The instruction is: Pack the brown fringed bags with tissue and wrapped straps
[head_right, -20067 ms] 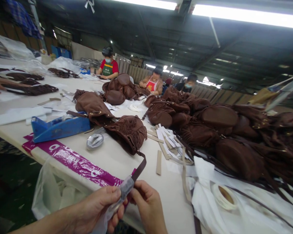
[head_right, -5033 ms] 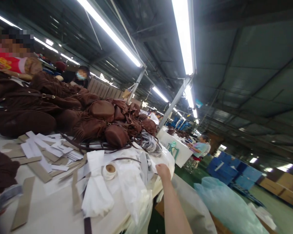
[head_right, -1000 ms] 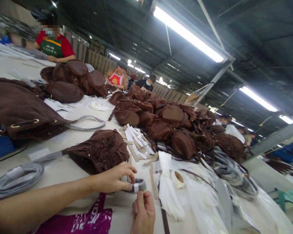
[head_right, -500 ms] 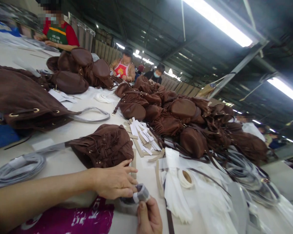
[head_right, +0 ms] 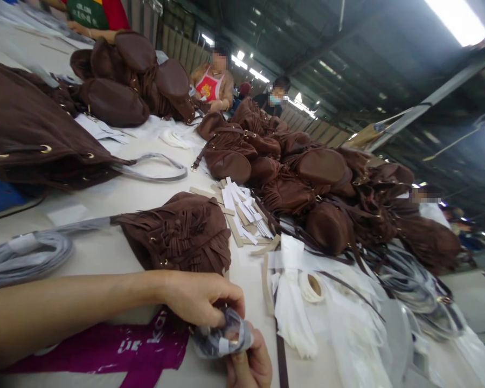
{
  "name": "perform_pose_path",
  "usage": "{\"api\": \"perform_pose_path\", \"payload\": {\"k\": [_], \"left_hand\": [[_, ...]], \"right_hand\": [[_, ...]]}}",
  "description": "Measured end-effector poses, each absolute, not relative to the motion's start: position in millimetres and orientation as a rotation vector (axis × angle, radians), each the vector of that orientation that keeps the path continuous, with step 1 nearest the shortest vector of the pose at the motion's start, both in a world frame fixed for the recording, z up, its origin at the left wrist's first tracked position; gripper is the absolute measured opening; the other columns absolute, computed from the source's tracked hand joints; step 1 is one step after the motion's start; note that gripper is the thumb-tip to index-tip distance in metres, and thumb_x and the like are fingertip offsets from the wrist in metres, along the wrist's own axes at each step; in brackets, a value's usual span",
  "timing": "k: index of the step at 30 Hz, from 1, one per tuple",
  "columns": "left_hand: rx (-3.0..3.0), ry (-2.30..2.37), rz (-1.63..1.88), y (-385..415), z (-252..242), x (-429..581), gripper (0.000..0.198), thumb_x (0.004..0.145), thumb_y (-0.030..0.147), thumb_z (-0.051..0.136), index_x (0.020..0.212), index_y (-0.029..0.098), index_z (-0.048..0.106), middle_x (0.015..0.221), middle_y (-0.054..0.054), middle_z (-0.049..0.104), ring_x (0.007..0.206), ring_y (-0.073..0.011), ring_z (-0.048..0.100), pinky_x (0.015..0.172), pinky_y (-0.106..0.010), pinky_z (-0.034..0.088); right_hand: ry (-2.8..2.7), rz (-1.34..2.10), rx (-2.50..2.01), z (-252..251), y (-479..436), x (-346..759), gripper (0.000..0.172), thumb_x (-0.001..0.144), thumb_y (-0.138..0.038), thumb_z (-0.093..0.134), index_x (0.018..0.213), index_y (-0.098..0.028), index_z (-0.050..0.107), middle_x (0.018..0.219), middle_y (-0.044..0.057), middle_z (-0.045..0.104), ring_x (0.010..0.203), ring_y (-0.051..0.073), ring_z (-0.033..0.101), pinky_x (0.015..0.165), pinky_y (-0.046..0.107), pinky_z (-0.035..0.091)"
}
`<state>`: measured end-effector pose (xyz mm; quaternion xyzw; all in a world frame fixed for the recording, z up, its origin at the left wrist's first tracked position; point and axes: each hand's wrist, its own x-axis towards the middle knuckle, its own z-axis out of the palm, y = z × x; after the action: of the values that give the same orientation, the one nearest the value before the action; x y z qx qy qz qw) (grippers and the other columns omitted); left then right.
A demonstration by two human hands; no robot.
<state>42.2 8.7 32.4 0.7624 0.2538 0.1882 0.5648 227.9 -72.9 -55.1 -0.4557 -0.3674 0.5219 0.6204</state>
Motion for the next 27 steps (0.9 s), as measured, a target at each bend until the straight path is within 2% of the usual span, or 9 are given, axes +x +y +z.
{"api": "perform_pose_path", "payload": {"k": [3,6,9,12,15,20,23,27], "left_hand": [[1.99,0.64,0.486,3,32,46,0.017,0.076,0.008,0.057,0.091,0.014,0.061,0.082,0.001,0.062,0.073,-0.0109,0.056,0.065,-0.017,0.044],[2.202,0.842,0.5,-6,32,52,0.012,0.077,0.011,0.056,0.088,0.016,0.058,0.082,-0.003,0.065,0.073,-0.0165,0.061,0.06,-0.021,0.044],[2.319,1.03,0.485,-14,29,60,0.013,0.076,0.017,0.059,0.088,0.018,0.054,0.083,-0.006,0.066,0.071,-0.0214,0.063,0.055,-0.025,0.044],[2.322,1.108,0.568,-14,25,64,0.014,0.081,0.023,0.058,0.093,0.018,0.051,0.088,-0.007,0.066,0.074,-0.0227,0.065,0.059,-0.026,0.045],[2.251,1.073,0.584,-8,22,62,0.02,0.083,0.03,0.059,0.097,0.02,0.051,0.086,-0.005,0.067,0.075,-0.0216,0.064,0.058,-0.024,0.043],[2.132,1.09,0.575,4,19,57,0.015,0.08,0.021,0.059,0.094,0.019,0.053,0.084,-0.003,0.065,0.076,-0.0178,0.06,0.06,-0.021,0.041],[2.076,1.075,0.611,8,16,58,0.012,0.078,0.014,0.056,0.089,0.018,0.053,0.082,-0.002,0.063,0.074,-0.0146,0.056,0.062,-0.02,0.039],[1.966,1.059,0.69,10,14,58,0.013,0.075,0.012,0.059,0.082,0.018,0.05,0.076,0.001,0.057,0.07,-0.0123,0.051,0.061,-0.02,0.037]], "right_hand": [[-0.873,1.21,-1.088,-54,-72,229,0.027,0.063,-0.043,0.084,0.075,-0.024,0.069,0.072,0.001,0.067,0.062,0.013,0.059,0.054,0.022,0.046],[-0.874,1.197,-1.097,-53,-70,228,0.027,0.064,-0.042,0.084,0.077,-0.025,0.069,0.077,0.002,0.068,0.064,0.014,0.058,0.054,0.023,0.045],[-0.857,1.191,-1.09,-53,-68,226,0.028,0.062,-0.041,0.085,0.077,-0.024,0.068,0.079,0.002,0.068,0.062,0.013,0.057,0.051,0.022,0.043],[-0.883,1.209,-1.071,-54,-67,228,0.026,0.065,-0.039,0.083,0.075,-0.021,0.066,0.076,0.001,0.066,0.054,0.009,0.05,0.045,0.018,0.037],[-0.933,1.245,-1.037,-58,-62,235,0.024,0.07,-0.039,0.08,0.078,-0.022,0.066,0.076,0.0,0.066,0.043,0.002,0.037,0.04,0.015,0.028],[-0.983,1.405,-0.997,-62,-52,246,0.021,0.073,-0.039,0.077,0.081,-0.023,0.066,0.061,-0.003,0.061,0.039,0.002,0.036,0.04,0.015,0.029],[-0.958,1.456,-1.004,-60,-50,247,0.021,0.073,-0.039,0.077,0.083,-0.024,0.066,0.067,-0.002,0.065,0.036,-0.001,0.027,0.038,0.013,0.024],[-0.913,1.452,-1.015,-55,-49,245,0.023,0.073,-0.039,0.078,0.084,-0.023,0.065,0.077,0.001,0.069,0.036,-0.002,0.024,0.037,0.014,0.025]]}}
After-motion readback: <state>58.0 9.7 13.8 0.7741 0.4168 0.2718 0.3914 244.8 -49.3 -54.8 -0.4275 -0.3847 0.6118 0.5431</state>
